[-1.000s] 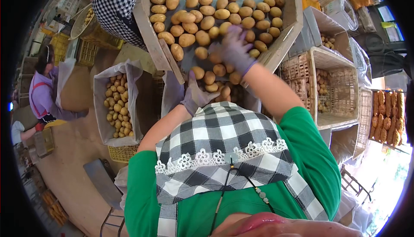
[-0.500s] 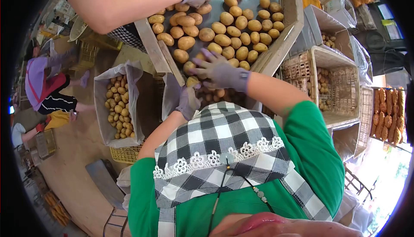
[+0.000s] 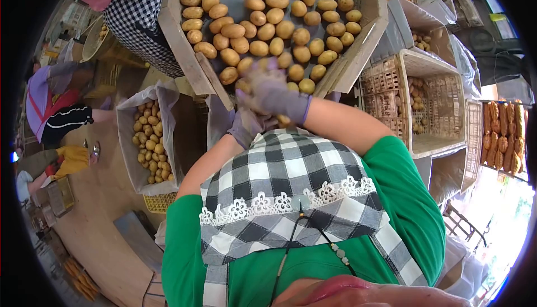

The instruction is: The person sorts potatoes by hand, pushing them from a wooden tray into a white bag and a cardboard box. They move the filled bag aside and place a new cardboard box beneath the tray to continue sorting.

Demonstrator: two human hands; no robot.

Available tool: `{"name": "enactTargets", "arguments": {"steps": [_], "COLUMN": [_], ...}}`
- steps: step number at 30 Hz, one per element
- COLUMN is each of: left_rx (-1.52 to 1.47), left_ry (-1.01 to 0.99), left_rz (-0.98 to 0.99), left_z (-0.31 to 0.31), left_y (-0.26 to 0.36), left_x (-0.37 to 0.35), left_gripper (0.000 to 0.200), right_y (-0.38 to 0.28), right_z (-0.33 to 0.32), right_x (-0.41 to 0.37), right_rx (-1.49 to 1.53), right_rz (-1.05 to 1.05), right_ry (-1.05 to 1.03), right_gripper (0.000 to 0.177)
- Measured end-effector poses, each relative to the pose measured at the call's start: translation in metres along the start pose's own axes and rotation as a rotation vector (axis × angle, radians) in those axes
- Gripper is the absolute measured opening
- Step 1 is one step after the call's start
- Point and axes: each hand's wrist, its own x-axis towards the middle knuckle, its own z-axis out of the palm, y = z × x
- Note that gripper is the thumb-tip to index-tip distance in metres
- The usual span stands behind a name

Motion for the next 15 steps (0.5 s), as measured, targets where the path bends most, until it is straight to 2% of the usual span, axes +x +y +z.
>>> {"name": "enactTargets", "arguments": {"steps": [1,2,3,4,5,6,7,8,10,11,13,14,15], "left_rx": [0.088,0.167,0.784,0.883,0.975,0.54,0.095,0.124,0.213,0.273,0.201,0.172,0.038], "left_ry": [-0.109,-0.211,-0.118,0.032,0.19,0.368,0.526,0.4,0.211,0.148,0.227,0.264,0.153], "left_rz": [0.082,0.173,0.266,0.319,0.355,0.352,0.339,0.3,0.258,0.258,0.217,0.191,0.114], "left_z": [-0.008,-0.016,-0.027,-0.02,-0.013,0.025,0.046,0.031,0.005,0.003,0.028,0.033,0.001], "left_y": [-0.001,-0.003,0.002,0.001,0.0,-0.008,-0.012,-0.01,-0.006,-0.007,-0.009,-0.009,-0.004], "left_x": [0.005,0.01,0.005,0.001,-0.004,-0.012,-0.018,-0.022,-0.029,-0.032,-0.042,-0.045,-0.031], "left_gripper": [0.083,0.068,0.059,0.052,0.045,0.04,0.034,0.032,0.032,0.033,0.032,0.032,0.049], "right_y": [-0.001,-0.006,-0.016,-0.021,-0.015,0.0,0.023,0.044,0.054,0.059,0.057,0.055,0.06], "right_z": [0.001,0.002,-0.003,-0.006,-0.008,-0.013,0.008,0.03,0.021,0.004,-0.042,-0.054,-0.056], "right_x": [0.001,0.007,0.013,0.018,0.028,0.029,0.033,0.033,0.003,-0.003,-0.014,-0.01,0.008], "right_rx": [0.291,0.21,0.129,0.048,-0.096,-0.221,-0.167,-0.111,-0.23,-0.123,0.088,0.009,0.014], "right_rz": [-0.296,-0.354,-0.409,-0.463,-0.422,-0.416,-0.496,-0.577,-0.624,-0.567,-0.426,-0.418,-0.395], "right_ry": [-0.044,0.117,0.276,0.436,0.433,0.315,0.367,0.416,0.375,0.159,-0.266,0.077,0.134], "right_gripper": [0.056,0.055,0.054,0.053,0.053,0.055,0.058,0.061,0.055,0.052,0.046,0.036,0.036]}}
